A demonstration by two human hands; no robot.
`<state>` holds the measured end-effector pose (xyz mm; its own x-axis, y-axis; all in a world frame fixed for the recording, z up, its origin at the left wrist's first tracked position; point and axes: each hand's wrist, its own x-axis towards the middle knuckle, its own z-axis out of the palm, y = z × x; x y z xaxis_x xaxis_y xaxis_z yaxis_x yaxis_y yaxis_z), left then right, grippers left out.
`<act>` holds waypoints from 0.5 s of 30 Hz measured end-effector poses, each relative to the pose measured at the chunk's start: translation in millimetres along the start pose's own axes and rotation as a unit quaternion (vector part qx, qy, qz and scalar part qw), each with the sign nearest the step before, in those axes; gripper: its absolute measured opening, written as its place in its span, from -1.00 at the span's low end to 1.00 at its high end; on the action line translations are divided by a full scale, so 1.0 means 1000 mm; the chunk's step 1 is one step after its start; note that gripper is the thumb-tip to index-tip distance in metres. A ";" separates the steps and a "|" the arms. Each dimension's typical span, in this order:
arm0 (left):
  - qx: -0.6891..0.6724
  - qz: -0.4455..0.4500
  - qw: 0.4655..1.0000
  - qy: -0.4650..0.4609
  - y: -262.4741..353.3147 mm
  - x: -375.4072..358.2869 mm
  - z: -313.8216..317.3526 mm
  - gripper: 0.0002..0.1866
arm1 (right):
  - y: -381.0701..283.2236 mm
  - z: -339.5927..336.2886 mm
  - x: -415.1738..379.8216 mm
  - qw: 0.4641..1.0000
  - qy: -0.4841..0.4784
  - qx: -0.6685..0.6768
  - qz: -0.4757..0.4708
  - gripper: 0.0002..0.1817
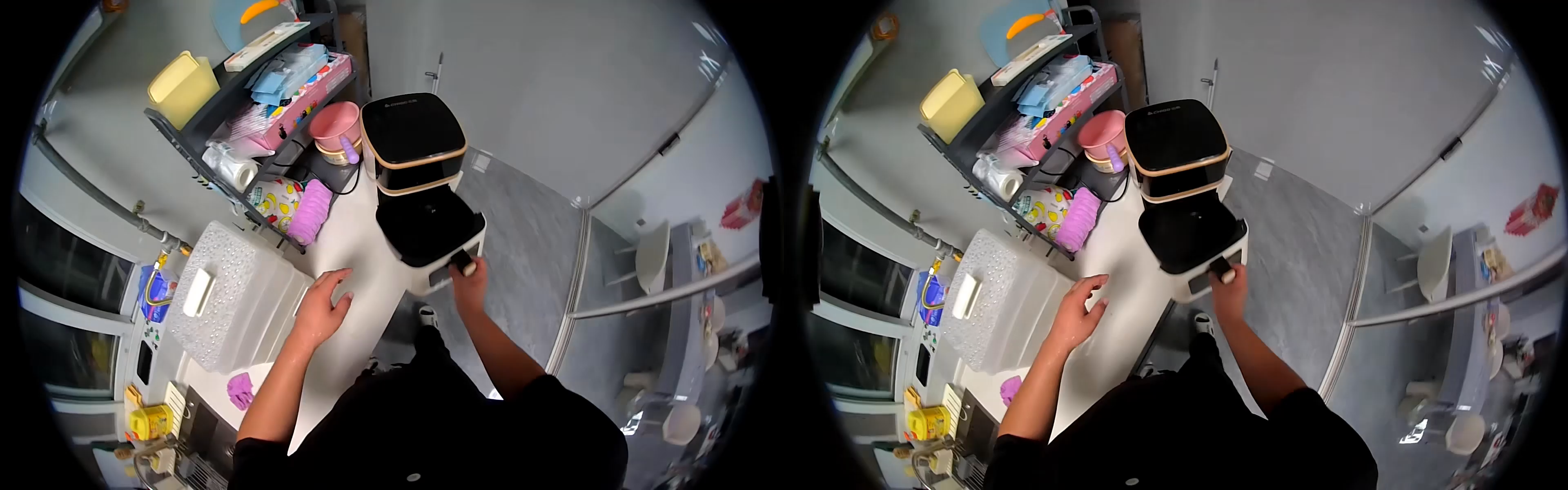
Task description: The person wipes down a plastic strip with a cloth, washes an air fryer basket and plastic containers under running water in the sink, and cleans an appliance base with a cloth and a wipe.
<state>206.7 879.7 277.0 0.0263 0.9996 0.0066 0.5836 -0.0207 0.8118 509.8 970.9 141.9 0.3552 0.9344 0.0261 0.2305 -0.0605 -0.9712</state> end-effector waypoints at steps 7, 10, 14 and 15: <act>0.183 0.043 0.982 0.026 -0.007 0.001 0.080 -0.17 | -0.073 -0.070 0.078 0.934 -0.341 -0.090 -0.063 -0.60; 0.099 0.041 0.994 0.022 -0.008 -0.035 0.096 -0.53 | -0.149 -0.045 0.108 0.863 -0.490 -0.093 -0.081 -0.63; -0.011 -0.007 0.993 0.121 -0.003 -0.107 0.092 -0.67 | -0.197 0.013 0.081 0.752 -0.617 -0.138 -0.185 -0.63; 0.009 0.009 0.984 0.175 -0.005 -0.133 0.090 -0.67 | -0.202 0.028 0.062 0.734 -0.635 -0.131 -0.200 -0.63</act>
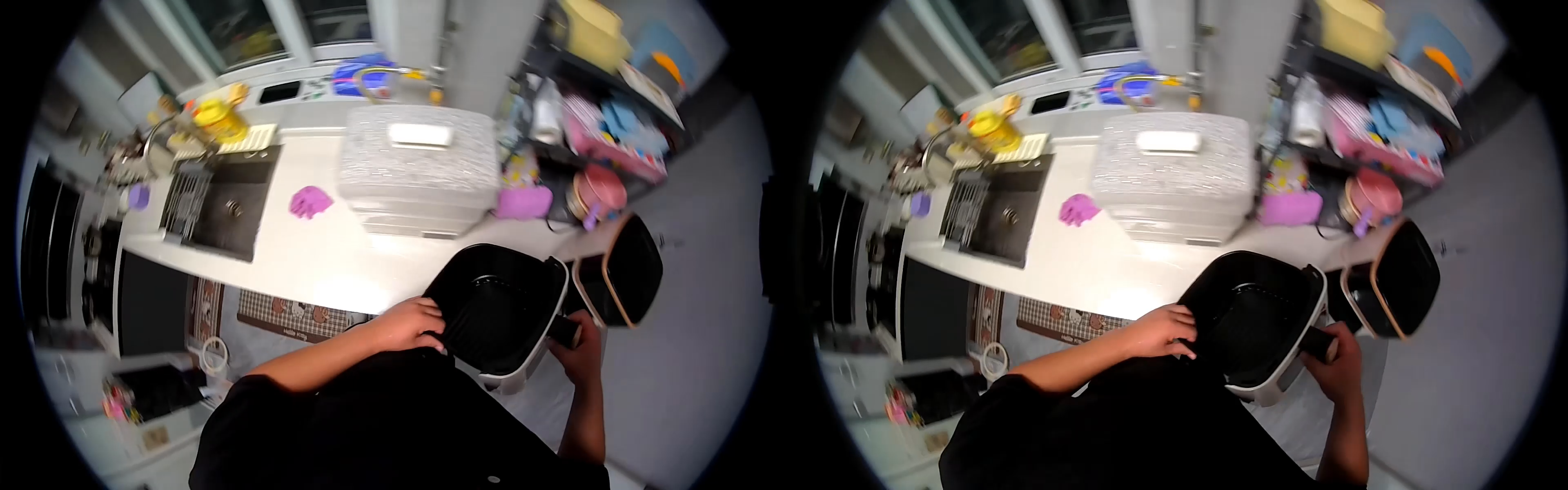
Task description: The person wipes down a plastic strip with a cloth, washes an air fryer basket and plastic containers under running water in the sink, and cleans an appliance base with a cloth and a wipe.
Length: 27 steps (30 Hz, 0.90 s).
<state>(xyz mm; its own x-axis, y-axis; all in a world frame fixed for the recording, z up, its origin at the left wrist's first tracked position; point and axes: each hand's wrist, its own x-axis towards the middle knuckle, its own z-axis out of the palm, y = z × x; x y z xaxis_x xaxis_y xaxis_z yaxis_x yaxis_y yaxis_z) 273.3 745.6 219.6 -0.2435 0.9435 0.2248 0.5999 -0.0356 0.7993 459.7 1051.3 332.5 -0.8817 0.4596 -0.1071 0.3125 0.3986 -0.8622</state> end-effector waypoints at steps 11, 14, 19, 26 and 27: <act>-0.016 -0.268 0.910 0.316 0.036 -0.302 -0.148 -0.76 | -0.192 0.340 0.130 0.914 -0.303 0.103 -0.249 -0.36; -0.197 -0.337 0.791 0.471 -0.003 -0.376 -0.202 -0.80 | -0.263 0.444 0.178 0.914 -0.294 0.072 -0.269 -0.28; -0.462 -0.228 0.616 0.596 -0.060 -0.406 -0.280 -0.22 | -0.345 0.494 0.179 0.915 -0.143 0.142 -0.350 -0.38; -0.594 -0.055 0.516 0.615 -0.084 -0.392 -0.339 -0.08 | -0.179 0.468 0.097 0.899 -0.247 -0.058 -0.356 -0.36; -0.614 -0.024 0.512 0.600 -0.087 -0.397 -0.344 -0.09 | -0.150 0.454 0.079 0.931 -0.300 0.003 -0.206 -0.35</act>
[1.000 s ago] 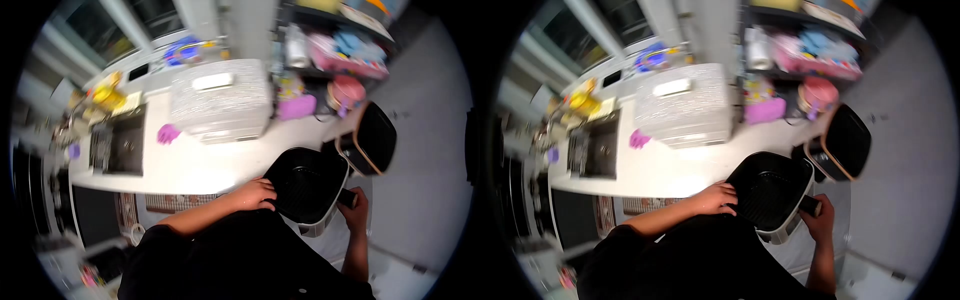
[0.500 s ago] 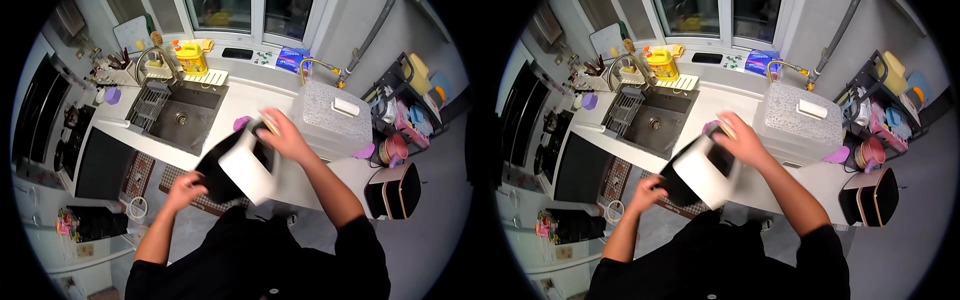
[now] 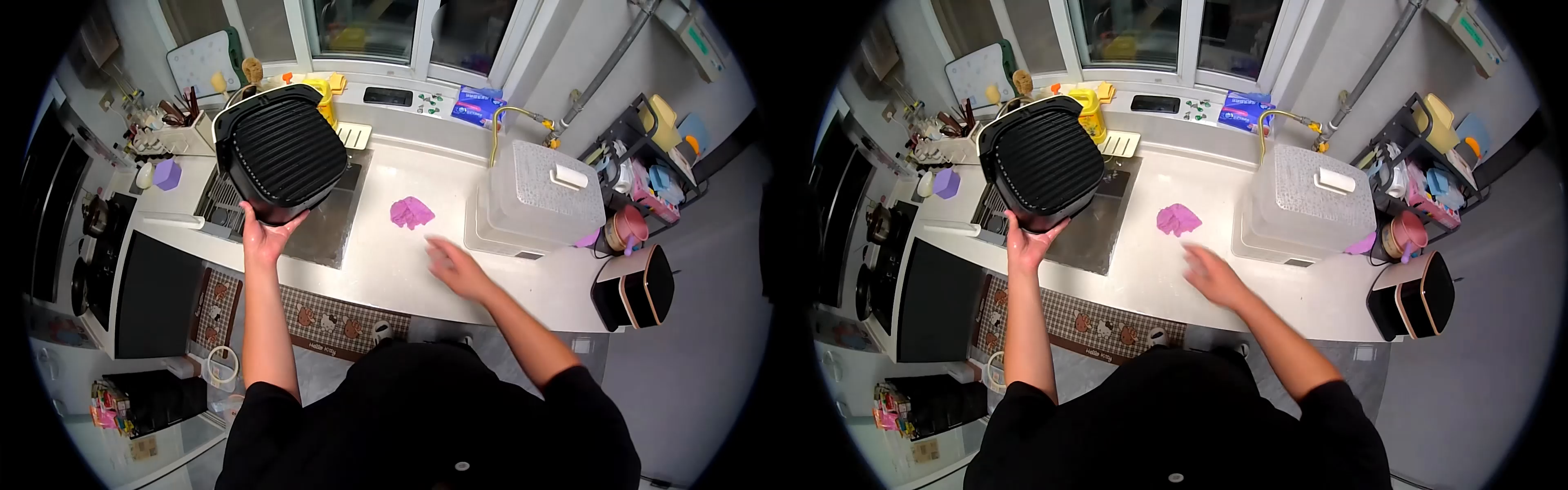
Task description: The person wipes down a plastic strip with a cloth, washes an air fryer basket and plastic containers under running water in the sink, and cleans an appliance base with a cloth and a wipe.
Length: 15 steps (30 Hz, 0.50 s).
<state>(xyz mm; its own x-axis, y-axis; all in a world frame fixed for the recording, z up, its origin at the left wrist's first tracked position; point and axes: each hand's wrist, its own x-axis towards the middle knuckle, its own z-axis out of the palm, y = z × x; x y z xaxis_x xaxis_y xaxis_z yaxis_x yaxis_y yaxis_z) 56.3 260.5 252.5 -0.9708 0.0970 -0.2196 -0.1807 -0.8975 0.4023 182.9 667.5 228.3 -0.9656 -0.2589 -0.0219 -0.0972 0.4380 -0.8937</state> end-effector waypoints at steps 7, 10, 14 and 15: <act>-0.029 0.024 0.998 0.057 0.010 0.010 0.030 -0.11 | 0.150 0.024 -0.235 0.957 0.085 -0.087 0.264 -0.41; -0.053 0.016 0.998 0.025 0.009 0.016 0.030 -0.16 | 0.192 0.041 -0.318 0.918 0.049 -0.060 0.390 -0.41; -0.074 0.005 0.996 0.041 0.007 0.014 0.046 -0.15 | 0.254 0.068 -0.418 0.857 0.005 -0.134 0.498 -0.38; -0.079 0.003 0.995 0.057 0.006 0.011 0.056 -0.17 | 0.246 0.065 -0.417 0.858 0.004 -0.134 0.495 -0.38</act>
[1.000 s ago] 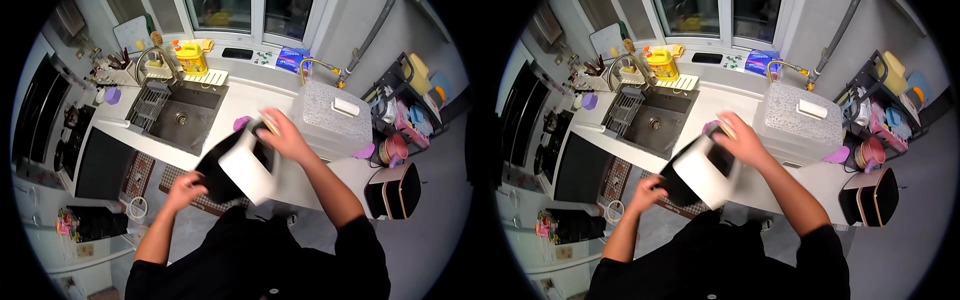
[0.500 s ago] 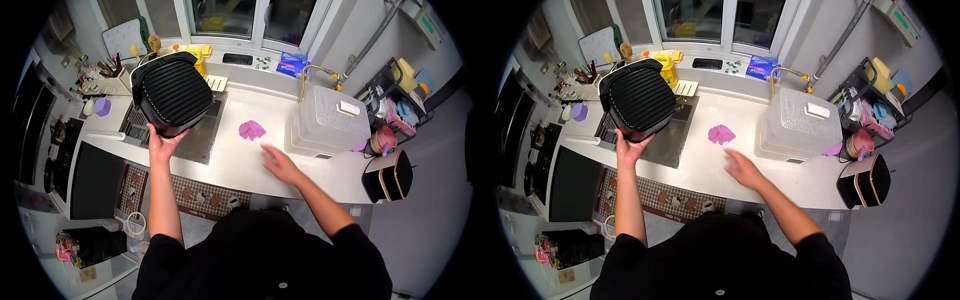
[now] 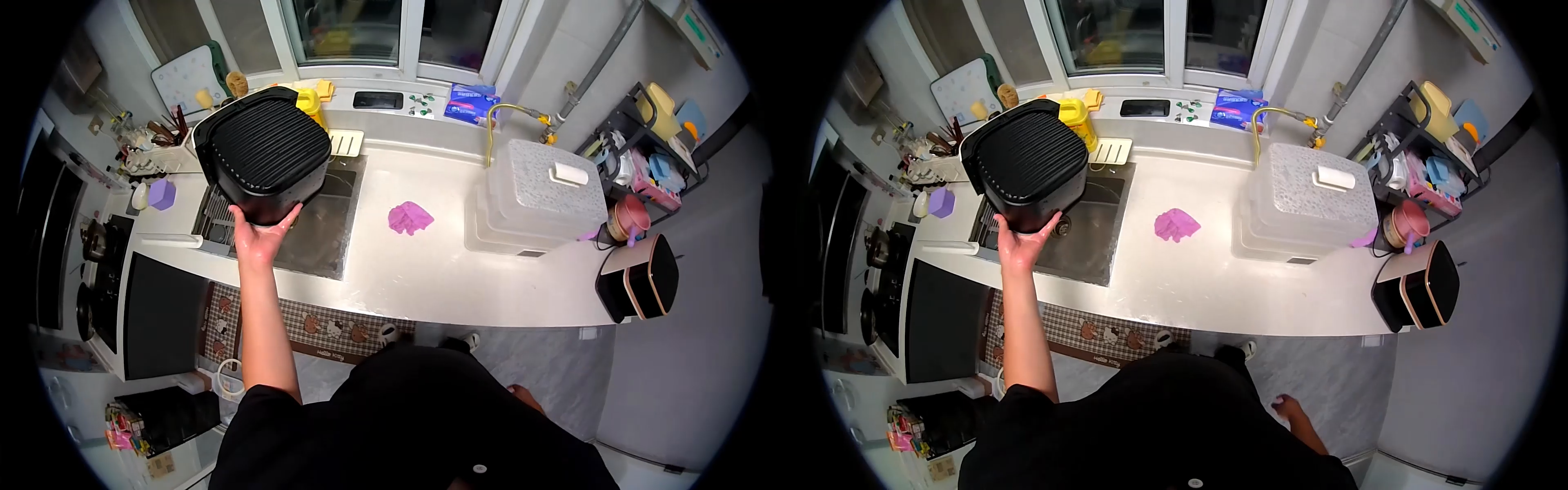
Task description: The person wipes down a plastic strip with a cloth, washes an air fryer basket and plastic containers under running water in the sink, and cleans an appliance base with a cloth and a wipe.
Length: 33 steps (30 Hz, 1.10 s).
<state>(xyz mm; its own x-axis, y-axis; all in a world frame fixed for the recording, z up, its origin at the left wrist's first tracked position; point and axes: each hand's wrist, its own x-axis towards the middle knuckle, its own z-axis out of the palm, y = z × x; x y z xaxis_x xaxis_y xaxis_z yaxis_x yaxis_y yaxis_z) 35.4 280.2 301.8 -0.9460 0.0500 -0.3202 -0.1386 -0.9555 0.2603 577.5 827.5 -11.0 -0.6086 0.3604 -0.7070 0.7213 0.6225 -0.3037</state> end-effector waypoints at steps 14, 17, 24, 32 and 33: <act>-0.002 -0.004 1.000 -0.018 0.004 0.002 0.002 -0.16 | -0.077 -0.007 0.035 0.976 -0.003 0.211 -0.047 -0.62; -0.003 -0.010 1.000 -0.015 0.003 0.002 0.003 -0.15 | -0.084 -0.002 0.040 0.970 -0.005 0.225 -0.090 -0.66; 0.003 -0.001 1.000 -0.007 0.003 0.002 0.001 -0.15 | 0.020 0.039 0.077 0.980 -0.004 0.194 -0.046 -0.62; -0.011 -0.007 1.000 0.019 0.004 0.000 0.007 -0.13 | 0.043 0.036 0.054 0.992 0.005 0.127 0.017 -0.54; -0.013 -0.008 1.000 0.020 0.004 0.000 0.008 -0.13 | 0.041 0.036 0.055 0.992 0.005 0.127 0.018 -0.54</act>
<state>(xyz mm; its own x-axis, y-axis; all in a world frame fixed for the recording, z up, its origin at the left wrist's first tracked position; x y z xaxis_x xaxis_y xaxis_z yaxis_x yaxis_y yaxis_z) 32.2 278.8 309.9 -0.9311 0.0550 -0.3606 -0.1463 -0.9618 0.2312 585.7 847.5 -85.7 -0.5836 0.3873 -0.7137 0.8017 0.4142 -0.4309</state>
